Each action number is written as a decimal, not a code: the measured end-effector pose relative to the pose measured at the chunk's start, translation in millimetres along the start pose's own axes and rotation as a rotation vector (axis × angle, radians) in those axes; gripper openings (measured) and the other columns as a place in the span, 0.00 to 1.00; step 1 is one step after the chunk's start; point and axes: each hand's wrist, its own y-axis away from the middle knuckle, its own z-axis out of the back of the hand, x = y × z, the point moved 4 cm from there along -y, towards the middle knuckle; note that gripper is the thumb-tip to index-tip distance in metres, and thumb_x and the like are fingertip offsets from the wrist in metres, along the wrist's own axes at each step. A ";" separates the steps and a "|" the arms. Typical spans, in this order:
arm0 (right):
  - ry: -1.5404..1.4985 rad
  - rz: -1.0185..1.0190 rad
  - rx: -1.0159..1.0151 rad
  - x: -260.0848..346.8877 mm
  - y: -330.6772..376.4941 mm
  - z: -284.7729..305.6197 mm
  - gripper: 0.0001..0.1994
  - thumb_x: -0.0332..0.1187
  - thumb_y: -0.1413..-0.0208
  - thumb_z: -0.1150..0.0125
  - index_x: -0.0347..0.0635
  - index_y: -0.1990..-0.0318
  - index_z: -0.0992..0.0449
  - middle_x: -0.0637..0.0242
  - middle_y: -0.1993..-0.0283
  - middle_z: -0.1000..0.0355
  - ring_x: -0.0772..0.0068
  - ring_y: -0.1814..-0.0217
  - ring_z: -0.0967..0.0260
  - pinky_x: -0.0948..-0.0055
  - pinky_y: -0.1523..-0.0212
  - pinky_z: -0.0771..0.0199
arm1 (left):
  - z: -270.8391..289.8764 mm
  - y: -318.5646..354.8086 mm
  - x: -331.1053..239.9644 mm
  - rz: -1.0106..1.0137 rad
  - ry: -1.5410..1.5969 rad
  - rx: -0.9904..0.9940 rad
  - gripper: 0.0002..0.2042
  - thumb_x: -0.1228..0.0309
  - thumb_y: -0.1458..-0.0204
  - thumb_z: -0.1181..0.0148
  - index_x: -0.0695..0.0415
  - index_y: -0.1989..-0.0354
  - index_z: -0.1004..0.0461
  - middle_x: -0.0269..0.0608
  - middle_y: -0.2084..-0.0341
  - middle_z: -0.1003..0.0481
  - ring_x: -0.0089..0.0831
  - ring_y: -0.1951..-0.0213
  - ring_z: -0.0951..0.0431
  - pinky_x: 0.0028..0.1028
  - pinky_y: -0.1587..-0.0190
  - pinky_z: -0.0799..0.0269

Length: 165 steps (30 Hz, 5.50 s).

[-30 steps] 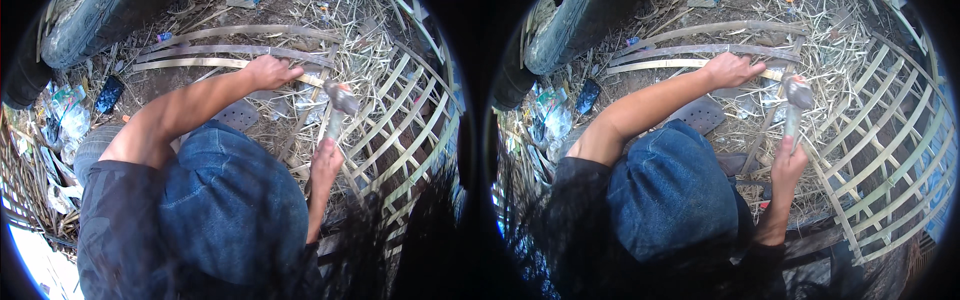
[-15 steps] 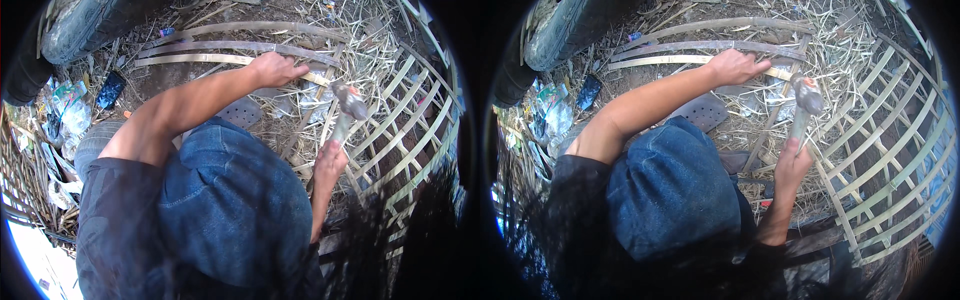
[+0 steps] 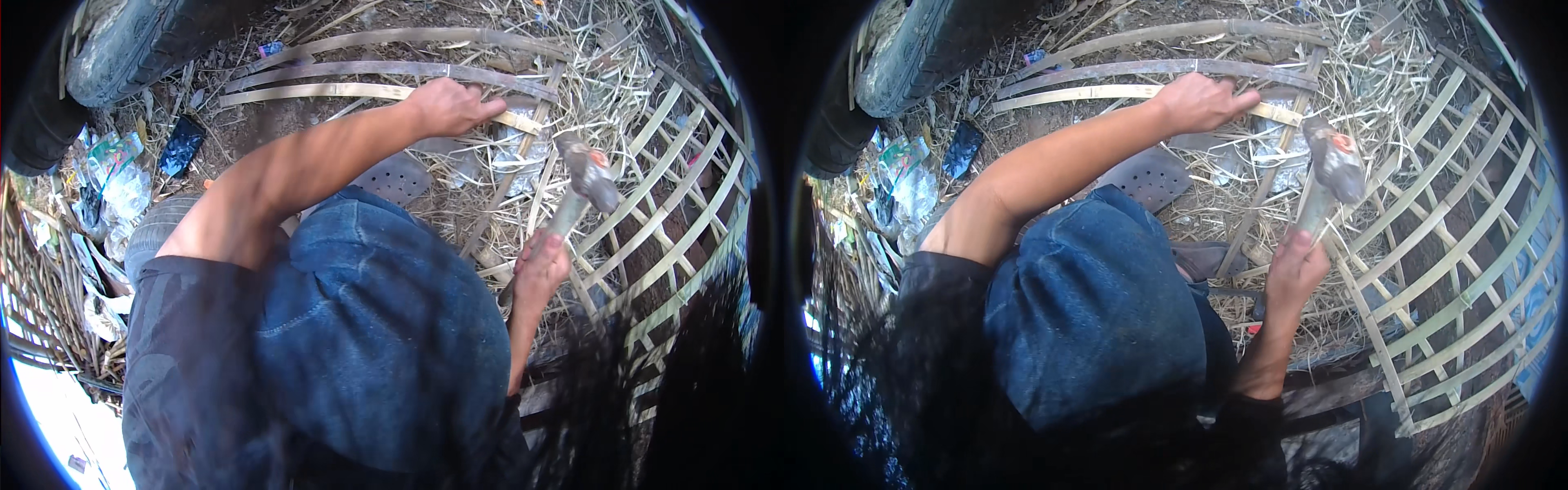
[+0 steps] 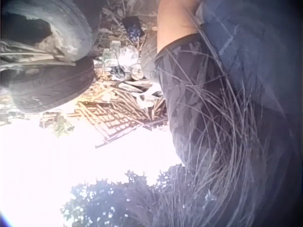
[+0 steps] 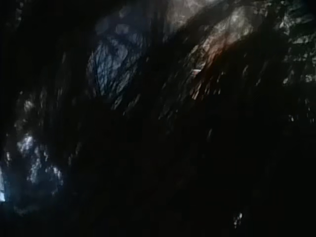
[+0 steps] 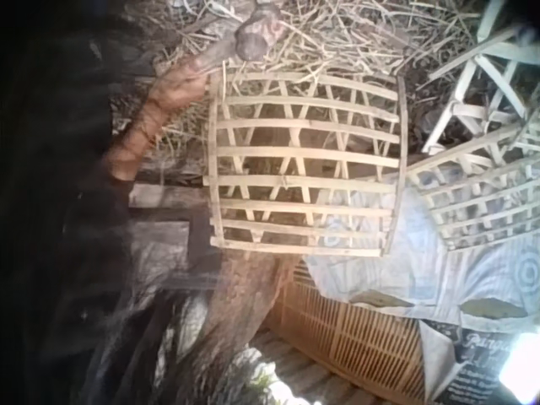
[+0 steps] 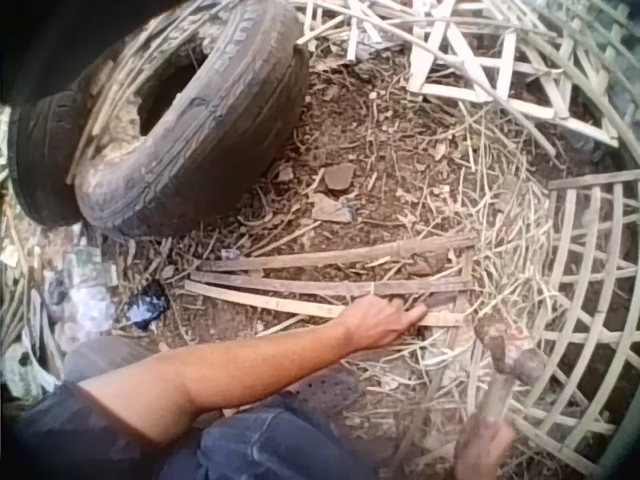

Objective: The person constructs a bamboo lattice by hammering nails into intersecting bamboo strips and then repositions a partially completed lattice section.

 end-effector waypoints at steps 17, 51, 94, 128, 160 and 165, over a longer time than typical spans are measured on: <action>0.005 0.073 0.066 -21.3 -17.6 -1.8 0.27 0.52 0.37 0.56 0.37 0.79 0.33 0.73 0.85 0.41 0.81 0.83 0.44 0.76 0.83 0.48 | 4.7 -0.3 -1.5 0.008 -0.006 0.004 0.12 0.67 0.42 0.57 0.49 0.49 0.41 0.52 0.73 0.28 0.44 0.80 0.22 0.39 0.83 0.28; 0.271 0.088 0.016 2.3 -15.0 -1.2 0.25 0.49 0.37 0.53 0.35 0.78 0.31 0.71 0.86 0.40 0.82 0.84 0.43 0.77 0.82 0.46 | -1.0 -1.0 -0.2 0.014 -0.023 0.008 0.11 0.67 0.41 0.60 0.49 0.50 0.41 0.51 0.74 0.27 0.43 0.79 0.22 0.39 0.84 0.28; 0.097 0.208 -0.012 -13.1 -11.3 4.8 0.29 0.56 0.38 0.56 0.36 0.77 0.31 0.71 0.85 0.39 0.81 0.82 0.42 0.77 0.81 0.46 | 0.7 -4.8 -6.1 0.017 -0.025 0.053 0.13 0.68 0.42 0.60 0.47 0.49 0.41 0.49 0.73 0.24 0.43 0.74 0.20 0.37 0.79 0.25; 0.482 0.191 0.053 -2.1 -13.2 1.1 0.20 0.44 0.42 0.43 0.30 0.67 0.25 0.54 0.82 0.32 0.61 0.81 0.33 0.63 0.76 0.34 | -2.2 -7.5 -4.5 -0.020 -0.063 -0.054 0.13 0.67 0.39 0.61 0.48 0.46 0.43 0.50 0.74 0.27 0.39 0.81 0.23 0.35 0.86 0.30; 0.519 0.119 0.006 -12.2 -46.0 11.0 0.23 0.46 0.40 0.47 0.28 0.70 0.25 0.54 0.85 0.33 0.64 0.83 0.34 0.64 0.80 0.37 | -5.3 -11.9 -10.8 0.057 -0.063 0.081 0.10 0.64 0.41 0.55 0.55 0.58 0.42 0.51 0.73 0.27 0.43 0.79 0.23 0.38 0.84 0.30; 0.386 0.158 -0.010 -4.3 -24.9 14.2 0.17 0.39 0.43 0.42 0.28 0.69 0.25 0.56 0.84 0.33 0.67 0.82 0.35 0.64 0.77 0.36 | -0.9 -1.4 -4.6 0.056 -0.029 0.027 0.15 0.56 0.41 0.53 0.55 0.59 0.41 0.49 0.76 0.26 0.44 0.80 0.23 0.39 0.83 0.30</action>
